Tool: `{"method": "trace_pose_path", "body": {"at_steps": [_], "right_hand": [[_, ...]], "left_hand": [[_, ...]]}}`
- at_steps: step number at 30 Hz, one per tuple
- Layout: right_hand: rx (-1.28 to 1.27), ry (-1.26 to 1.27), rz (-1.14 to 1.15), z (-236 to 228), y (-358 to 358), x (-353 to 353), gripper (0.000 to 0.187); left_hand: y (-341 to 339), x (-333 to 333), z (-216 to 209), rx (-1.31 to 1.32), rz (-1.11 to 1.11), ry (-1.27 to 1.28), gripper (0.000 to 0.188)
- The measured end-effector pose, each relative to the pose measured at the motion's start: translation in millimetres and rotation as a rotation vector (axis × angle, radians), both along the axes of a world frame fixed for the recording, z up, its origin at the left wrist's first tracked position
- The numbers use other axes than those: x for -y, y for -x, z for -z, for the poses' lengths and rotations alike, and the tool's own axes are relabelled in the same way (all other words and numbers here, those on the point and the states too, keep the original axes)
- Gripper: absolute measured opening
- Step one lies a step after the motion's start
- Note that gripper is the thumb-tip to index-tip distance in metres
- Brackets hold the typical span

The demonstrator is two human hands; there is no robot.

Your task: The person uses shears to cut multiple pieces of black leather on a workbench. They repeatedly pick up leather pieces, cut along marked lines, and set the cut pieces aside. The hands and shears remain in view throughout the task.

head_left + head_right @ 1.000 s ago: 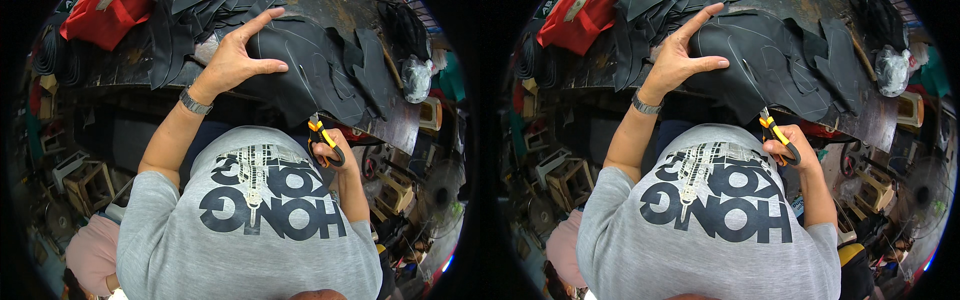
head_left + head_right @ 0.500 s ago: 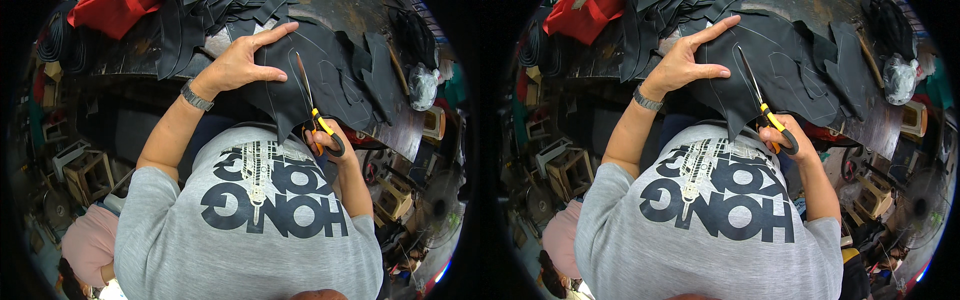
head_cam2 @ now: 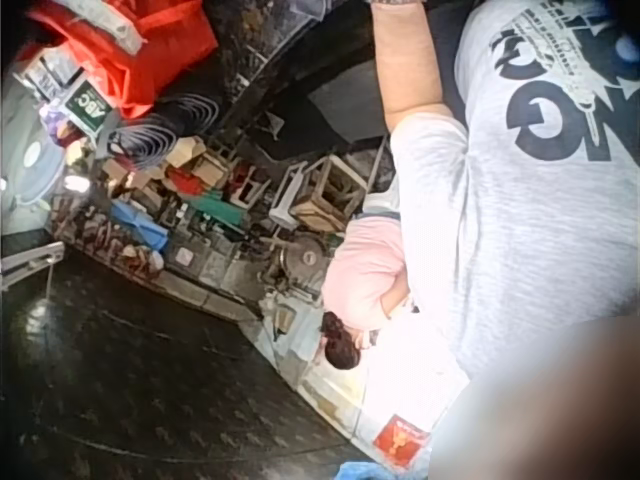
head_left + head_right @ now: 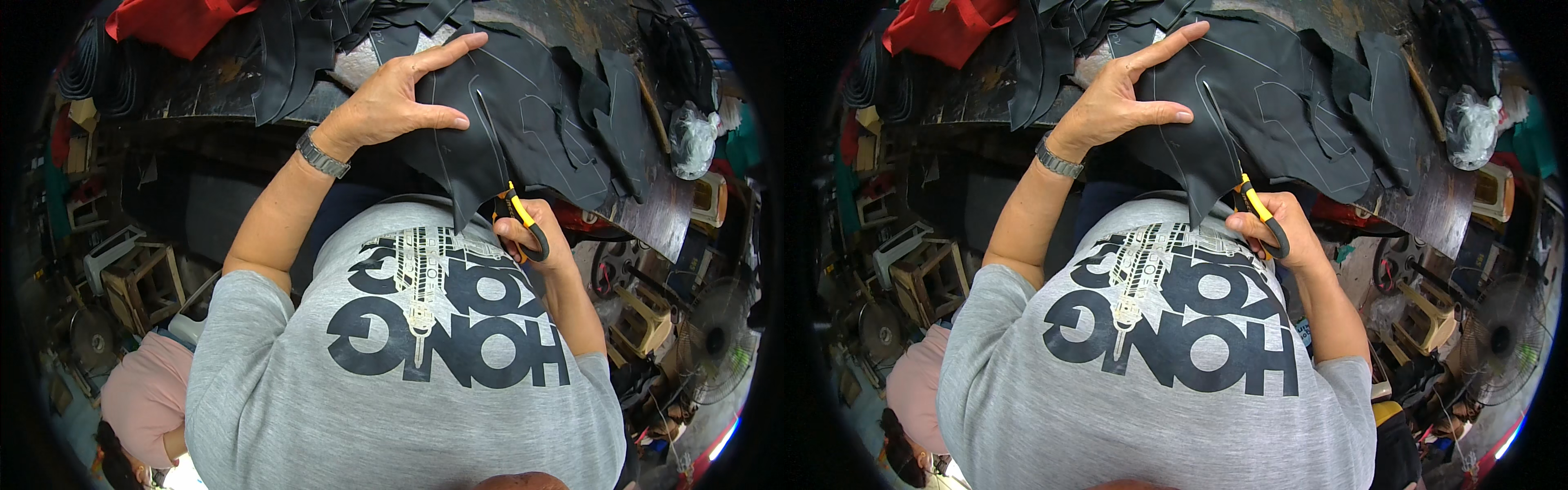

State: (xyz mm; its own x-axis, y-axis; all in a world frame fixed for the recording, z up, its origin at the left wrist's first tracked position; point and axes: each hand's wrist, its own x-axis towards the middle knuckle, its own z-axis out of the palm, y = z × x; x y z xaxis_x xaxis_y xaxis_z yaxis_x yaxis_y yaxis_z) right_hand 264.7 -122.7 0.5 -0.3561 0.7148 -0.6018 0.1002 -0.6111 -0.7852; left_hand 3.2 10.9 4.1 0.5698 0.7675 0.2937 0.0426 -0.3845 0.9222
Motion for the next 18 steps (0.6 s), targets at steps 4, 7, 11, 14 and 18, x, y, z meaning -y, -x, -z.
{"method": "trace_pose_path", "body": {"at_steps": [4,7,11,14,18], "right_hand": [[-0.062,-0.082,-0.002,1.4,2.2,-11.2,0.041],[-0.105,-0.023,0.021,4.7,7.9,-15.9,0.046],[-0.199,0.002,0.084,11.2,14.8,-12.1,0.046],[-0.193,0.008,0.099,16.5,15.8,-6.7,0.047],[-0.218,0.012,0.1,18.6,12.3,-2.7,0.046]], "left_hand": [[-3.8,3.8,2.5,0.045,0.015,0.042,0.087],[-5.3,4.8,4.5,0.026,0.002,0.015,0.088],[-5.9,5.8,5.4,0.022,-0.03,-0.027,0.087],[-6.3,7.9,4.6,0.036,-0.016,0.018,0.085],[-3.3,4.3,2.0,0.018,0.012,0.121,0.074]]}}
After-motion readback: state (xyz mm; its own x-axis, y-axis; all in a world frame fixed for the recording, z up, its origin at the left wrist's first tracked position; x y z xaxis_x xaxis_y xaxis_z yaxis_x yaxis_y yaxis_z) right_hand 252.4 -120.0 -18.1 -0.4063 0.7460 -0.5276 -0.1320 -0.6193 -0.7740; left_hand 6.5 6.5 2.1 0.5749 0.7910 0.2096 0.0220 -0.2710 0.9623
